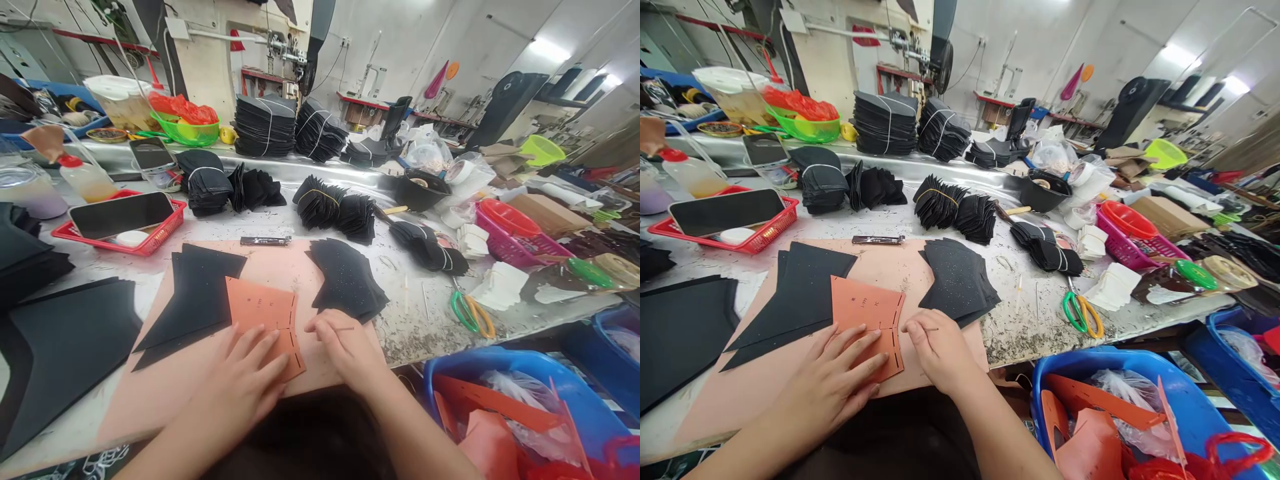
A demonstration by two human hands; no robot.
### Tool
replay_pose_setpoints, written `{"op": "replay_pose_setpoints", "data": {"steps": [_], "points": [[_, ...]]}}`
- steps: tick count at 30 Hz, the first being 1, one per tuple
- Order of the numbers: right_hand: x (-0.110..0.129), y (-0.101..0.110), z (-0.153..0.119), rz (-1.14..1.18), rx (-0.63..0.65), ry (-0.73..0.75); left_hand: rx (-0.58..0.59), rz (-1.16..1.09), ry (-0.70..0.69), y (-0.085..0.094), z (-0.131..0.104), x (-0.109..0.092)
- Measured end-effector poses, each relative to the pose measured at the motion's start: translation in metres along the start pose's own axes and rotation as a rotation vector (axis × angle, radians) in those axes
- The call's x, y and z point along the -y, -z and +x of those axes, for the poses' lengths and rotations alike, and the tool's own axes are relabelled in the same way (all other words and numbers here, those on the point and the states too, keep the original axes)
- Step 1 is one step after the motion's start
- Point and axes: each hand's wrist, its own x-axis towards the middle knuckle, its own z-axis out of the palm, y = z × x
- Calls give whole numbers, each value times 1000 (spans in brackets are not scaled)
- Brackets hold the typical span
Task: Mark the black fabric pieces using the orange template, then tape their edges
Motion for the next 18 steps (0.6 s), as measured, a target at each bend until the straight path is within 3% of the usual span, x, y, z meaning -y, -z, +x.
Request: {"op": "replay_pose_setpoints", "data": {"steps": [4,10,18], "points": [[3,-14,22,-58,142,-97,15,-46,-21,-5,0,4],[4,-20,35,-187,243,-69,47,-61,-33,-8,0,5],[4,-14,40,-147,208,-100,54,-65,-16,-8,-1,5]]}}
